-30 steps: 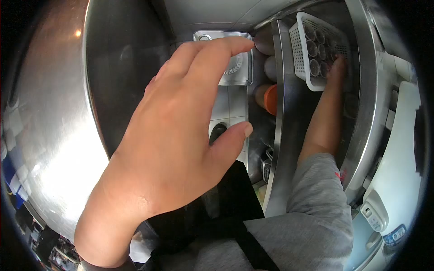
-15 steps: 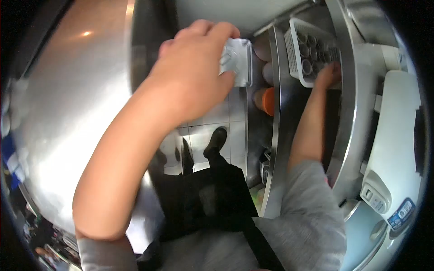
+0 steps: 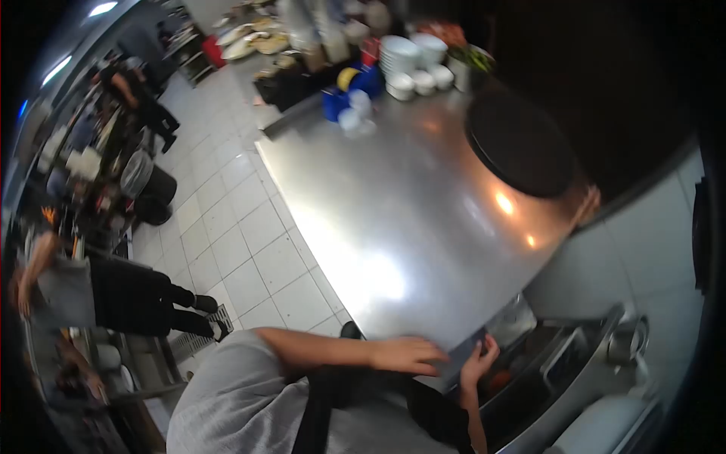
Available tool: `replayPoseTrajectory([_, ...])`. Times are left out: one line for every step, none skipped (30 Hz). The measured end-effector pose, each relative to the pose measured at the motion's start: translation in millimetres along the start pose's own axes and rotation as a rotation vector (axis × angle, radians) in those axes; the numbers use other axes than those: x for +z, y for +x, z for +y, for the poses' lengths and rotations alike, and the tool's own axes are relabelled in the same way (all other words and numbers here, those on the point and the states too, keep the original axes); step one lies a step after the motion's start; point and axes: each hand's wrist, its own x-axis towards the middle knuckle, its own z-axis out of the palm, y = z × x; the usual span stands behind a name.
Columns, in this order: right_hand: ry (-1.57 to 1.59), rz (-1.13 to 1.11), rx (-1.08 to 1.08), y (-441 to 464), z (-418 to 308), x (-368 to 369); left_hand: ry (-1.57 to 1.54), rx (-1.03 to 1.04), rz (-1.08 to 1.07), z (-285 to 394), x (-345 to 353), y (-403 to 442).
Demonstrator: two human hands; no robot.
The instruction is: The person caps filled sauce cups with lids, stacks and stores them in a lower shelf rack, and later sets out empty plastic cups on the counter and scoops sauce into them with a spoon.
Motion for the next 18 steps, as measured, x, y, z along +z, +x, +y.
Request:
replayPoseTrajectory([0.066,0.035,0.026,4,-18,3,-0.026,-0.162,0.062,2,-21,-41])
replayPoseTrajectory([0.057,0.003,-0.06,8,-47,1,-0.061,-0.319,0.128,8,-39,-80])
replayPoseTrajectory([0.049,-0.023,-0.142,12,-81,1,0.099,-0.385,0.235,20,-57,-115])
replayPoseTrajectory([0.027,-0.015,-0.215,13,-116,9,0.257,-0.454,0.337,30,-73,-148])
replayPoseTrajectory([-0.028,-0.063,-0.298,12,-141,19,0.243,-0.562,0.413,35,-81,-179])
replayPoseTrajectory([-0.012,-0.108,-0.352,7,-172,36,0.226,-0.67,0.488,38,-87,-213])
replayPoseTrajectory([0.008,-0.153,-0.4,0,-201,61,0.207,-0.778,0.56,39,-94,-244])
replayPoseTrajectory([0.066,-0.223,-0.435,-10,-222,93,0.164,-0.803,0.609,37,-100,-272])
replayPoseTrajectory([0.124,-0.289,-0.469,-18,-242,130,0.121,-0.824,0.656,31,-111,-298])
replayPoseTrajectory([0.175,-0.357,-0.498,-29,-259,164,0.069,-0.845,0.7,24,-122,-326])
replayPoseTrajectory([0.193,-0.422,-0.537,-41,-276,203,0.132,-0.834,0.725,21,-142,-350])
replayPoseTrajectory([0.203,-0.49,-0.566,-53,-305,238,0.183,-0.827,0.743,22,-164,-372])
replayPoseTrajectory([0.304,-0.586,-0.529,-63,-337,268,0.232,-0.817,0.76,22,-187,-391])
replayPoseTrajectory([0.321,-0.647,-0.524,-70,-360,298,0.197,-0.847,0.789,33,-217,-404])
replayPoseTrajectory([0.303,-0.729,-0.531,-77,-393,317,0.208,-0.886,0.801,34,-240,-422])
replayPoseTrajectory([0.285,-0.81,-0.535,-82,-421,334,0.195,-0.912,0.814,35,-265,-437])
replayPoseTrajectory([0.288,-0.871,-0.557,-85,-436,350,0.183,-0.936,0.826,35,-288,-452])
replayPoseTrajectory([0.294,-0.929,-0.582,-85,-446,369,0.194,-0.956,0.838,34,-308,-467])
